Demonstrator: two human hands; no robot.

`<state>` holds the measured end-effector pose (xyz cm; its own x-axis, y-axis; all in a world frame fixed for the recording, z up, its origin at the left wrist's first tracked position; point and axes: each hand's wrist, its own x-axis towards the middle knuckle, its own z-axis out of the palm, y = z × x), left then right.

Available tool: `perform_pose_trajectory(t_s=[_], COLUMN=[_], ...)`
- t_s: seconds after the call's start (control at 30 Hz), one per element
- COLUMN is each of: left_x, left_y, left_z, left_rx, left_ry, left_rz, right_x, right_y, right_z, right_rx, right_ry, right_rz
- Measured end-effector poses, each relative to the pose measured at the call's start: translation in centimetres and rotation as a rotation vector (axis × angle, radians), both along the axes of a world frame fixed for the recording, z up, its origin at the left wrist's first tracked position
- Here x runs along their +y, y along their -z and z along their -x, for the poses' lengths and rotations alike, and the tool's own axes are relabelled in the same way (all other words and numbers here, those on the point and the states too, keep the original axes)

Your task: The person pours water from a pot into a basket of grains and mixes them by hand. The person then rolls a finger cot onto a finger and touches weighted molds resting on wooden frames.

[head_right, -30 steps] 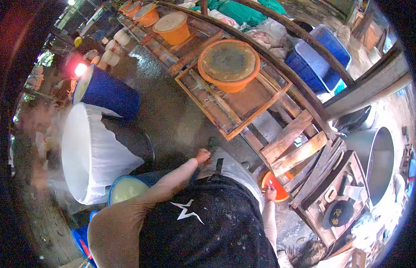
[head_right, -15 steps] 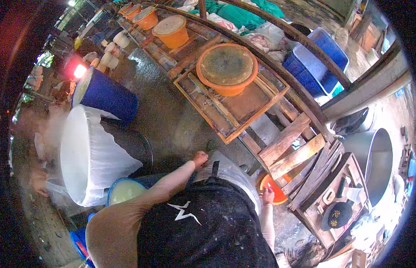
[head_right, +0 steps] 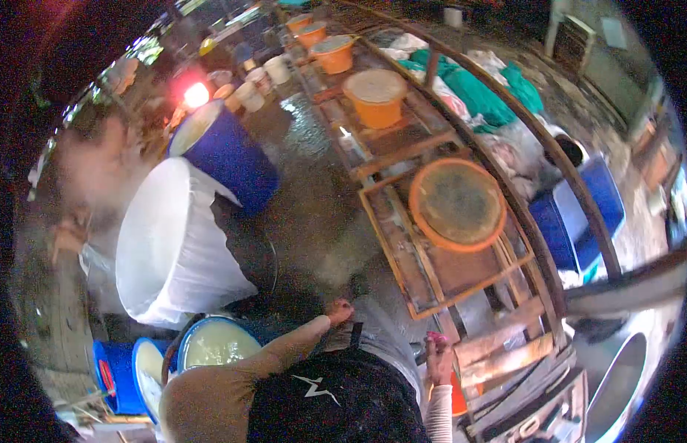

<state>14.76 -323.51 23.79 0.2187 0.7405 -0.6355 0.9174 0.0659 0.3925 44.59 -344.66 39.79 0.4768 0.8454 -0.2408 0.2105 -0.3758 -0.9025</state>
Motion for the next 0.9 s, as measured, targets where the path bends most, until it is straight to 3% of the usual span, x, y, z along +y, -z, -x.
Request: perform_pose_trajectory(t_s=[0.07, 0.13, 0.17, 0.23, 0.27, 0.3, 0.33, 0.4, 0.43, 0.47, 0.5, 0.53, 0.57, 0.6, 0.67, 0.73, 0.8, 0.87, 0.9], left_x=[1.5, 4.4, 6.3, 9.6, 11.4, 13.1, 14.3, 17.8, 20.2, 20.2, 21.9, 23.4, 25.0, 26.8, 30.4, 32.5, 36.0, 39.8, 41.8], left_y=[2.1, 1.7, 1.6, 1.5, 3.7, 7.6, 9.7, 2.6, -0.9, 6.1, 5.8, -1.3, -9.5, -11.1, -12.5, -13.6, -15.7, -17.9, -16.4], left_z=[1.5, 3.2, 4.0, 6.2, 8.1, 10.7, 12.6, 14.5, 16.8, 19.3, 21.2, 20.6, 19.8, 19.9, 20.4, 20.1, 18.9, 17.3, 17.6], left_rx=[-0.012, -0.036, -0.045, -0.14, -0.15, -0.589, -1.027, -0.622, -0.356, -0.611, -0.406, -0.735, -1.046, -1.05, -0.916, -0.98, -1.061, -1.099, -1.015], left_ry=[0.005, 0.278, 0.243, -0.045, -0.073, -0.336, -0.594, -0.543, -0.345, -0.31, -0.406, -0.643, -0.913, -0.902, -1.126, -1.075, -1.016, -1.029, -1.008], left_rz=[-0.082, -0.05, -0.06, -0.011, -0.011, 0.125, 0.265, -0.329, -0.309, -0.686, -0.505, -0.329, -0.171, -0.123, -0.044, -0.095, -0.178, -0.167, -0.136], right_x=[4.2, 10.1, 12.7, 18.0, 20.2, 24.4, 27.2, 33.3, 36.3, 39.6, 41.8, 44.8, 47.1, 48.8, 52.1, 54.9, 58.4, 61.9, 63.9], right_y=[-0.8, -4.9, -3.5, 2.9, 4.6, -2.0, -1.3, 2.3, 3.0, -0.8, -0.5, -5.7, -4.9, -3.8, -3.8, -2.5, 0.6, 0.0, -0.1], right_z=[1.2, 3.3, 4.4, 6.1, 6.7, 8.5, 9.5, 11.8, 12.8, 14.8, 15.1, 17.7, 18.8, 19.7, 22.0, 23.1, 23.7, 24.5, 24.9], right_rx=[-0.009, 0.062, 0.104, 0.143, 0.189, -0.136, -0.118, -0.107, -0.115, -0.249, -0.54, -0.174, -0.219, -0.263, -0.243, -0.213, -0.215, -0.235, -0.244], right_ry=[-0.09, -0.211, -0.246, -0.301, -0.318, -0.488, -0.52, -0.602, -0.651, -0.714, -0.91, -0.791, -0.814, -0.842, -0.854, -0.884, -1.145, -1.234, -1.331], right_rz=[-0.001, 0.142, -0.092, -0.116, -0.125, -0.015, -0.05, -0.142, -0.186, -0.165, -0.242, -0.16, -0.213, -0.266, -0.204, -0.164, -0.142, -0.084, -0.018])
